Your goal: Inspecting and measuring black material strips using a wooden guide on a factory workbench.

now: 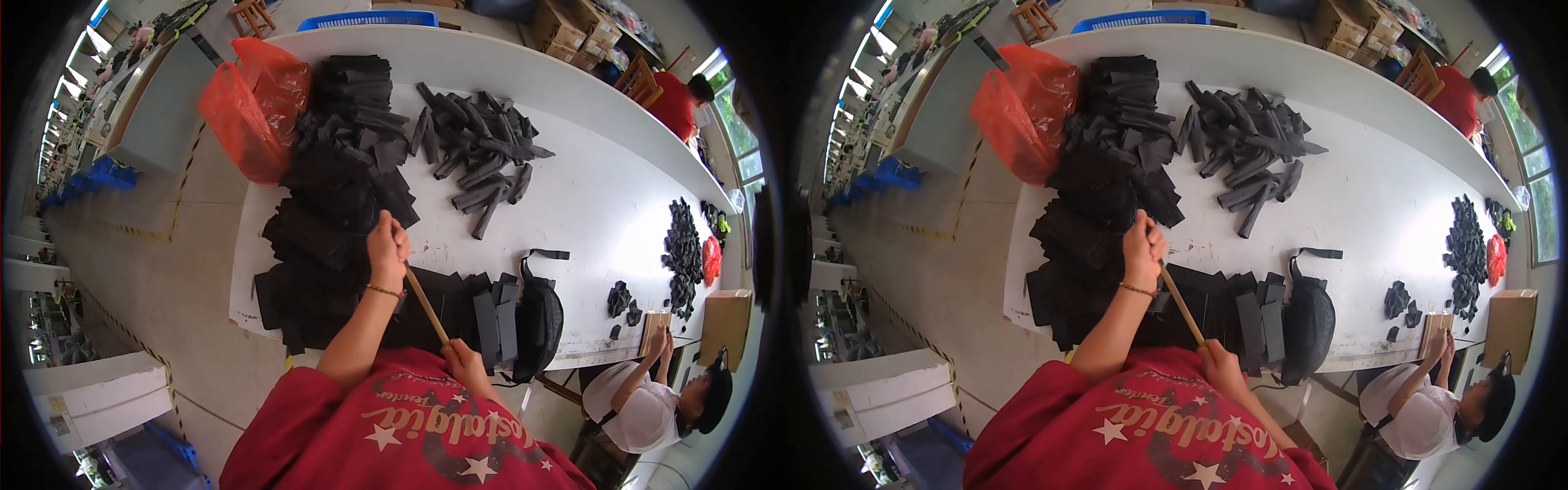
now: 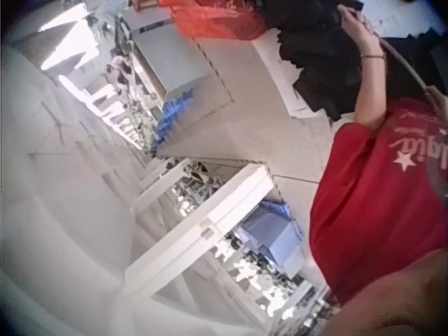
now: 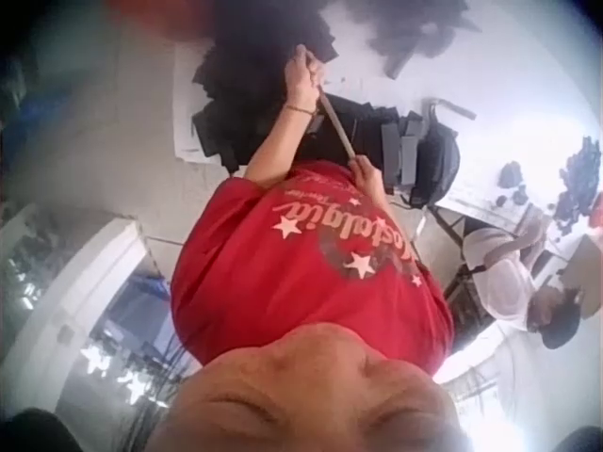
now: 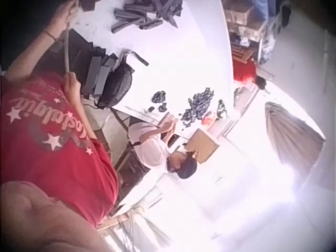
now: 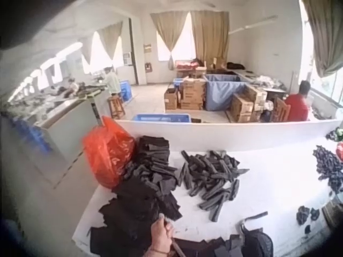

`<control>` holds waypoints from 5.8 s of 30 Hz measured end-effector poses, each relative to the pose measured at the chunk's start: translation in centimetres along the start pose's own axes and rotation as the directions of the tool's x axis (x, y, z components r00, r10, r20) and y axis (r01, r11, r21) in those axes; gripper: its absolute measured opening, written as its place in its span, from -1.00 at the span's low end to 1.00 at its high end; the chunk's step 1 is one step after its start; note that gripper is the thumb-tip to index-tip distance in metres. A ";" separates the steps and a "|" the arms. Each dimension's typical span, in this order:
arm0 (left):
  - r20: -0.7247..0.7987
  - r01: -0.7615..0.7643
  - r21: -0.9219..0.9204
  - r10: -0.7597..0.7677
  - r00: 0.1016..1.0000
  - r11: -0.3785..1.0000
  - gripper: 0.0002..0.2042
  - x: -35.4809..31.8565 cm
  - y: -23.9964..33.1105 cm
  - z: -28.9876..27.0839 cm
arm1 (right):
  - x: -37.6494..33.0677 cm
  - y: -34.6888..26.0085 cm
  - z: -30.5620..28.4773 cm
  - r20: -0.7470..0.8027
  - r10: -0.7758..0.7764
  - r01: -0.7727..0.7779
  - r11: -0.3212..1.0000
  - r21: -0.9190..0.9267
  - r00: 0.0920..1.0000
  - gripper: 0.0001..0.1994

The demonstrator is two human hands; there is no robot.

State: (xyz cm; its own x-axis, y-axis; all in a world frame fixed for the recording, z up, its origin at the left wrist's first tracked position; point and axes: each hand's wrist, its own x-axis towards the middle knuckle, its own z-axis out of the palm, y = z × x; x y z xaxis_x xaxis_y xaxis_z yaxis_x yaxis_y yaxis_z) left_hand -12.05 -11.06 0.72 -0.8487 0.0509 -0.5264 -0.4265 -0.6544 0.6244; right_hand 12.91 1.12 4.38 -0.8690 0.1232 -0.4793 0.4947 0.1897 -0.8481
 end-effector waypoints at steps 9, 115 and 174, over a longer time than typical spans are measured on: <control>-0.108 0.148 -0.211 -0.173 0.979 0.966 -0.66 -1.3 -3.3 0.9 | 1.3 -2.9 -4.2 -0.312 -0.255 0.167 0.944 -0.283 0.915 -0.74; 0.112 0.015 -0.215 0.010 0.994 0.977 -0.66 4.1 0.1 -1.3 | -2.7 0.8 -4.1 0.015 0.063 -0.064 0.998 0.022 0.998 -0.83; 0.755 -0.827 0.420 -0.361 0.547 -0.375 -0.94 15.6 7.5 7.4 | 17.0 -1.2 -6.9 -0.361 -0.364 0.193 0.881 -0.432 0.859 -0.83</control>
State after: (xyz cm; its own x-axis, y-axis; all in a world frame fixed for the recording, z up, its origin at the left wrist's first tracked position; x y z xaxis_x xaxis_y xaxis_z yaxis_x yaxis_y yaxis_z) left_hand -30.81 -9.60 1.40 -0.5464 0.8339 -0.0773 0.7302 0.5196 0.4436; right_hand -2.38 9.76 -1.20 -0.9214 0.3880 -0.0211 0.2745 0.6114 -0.7422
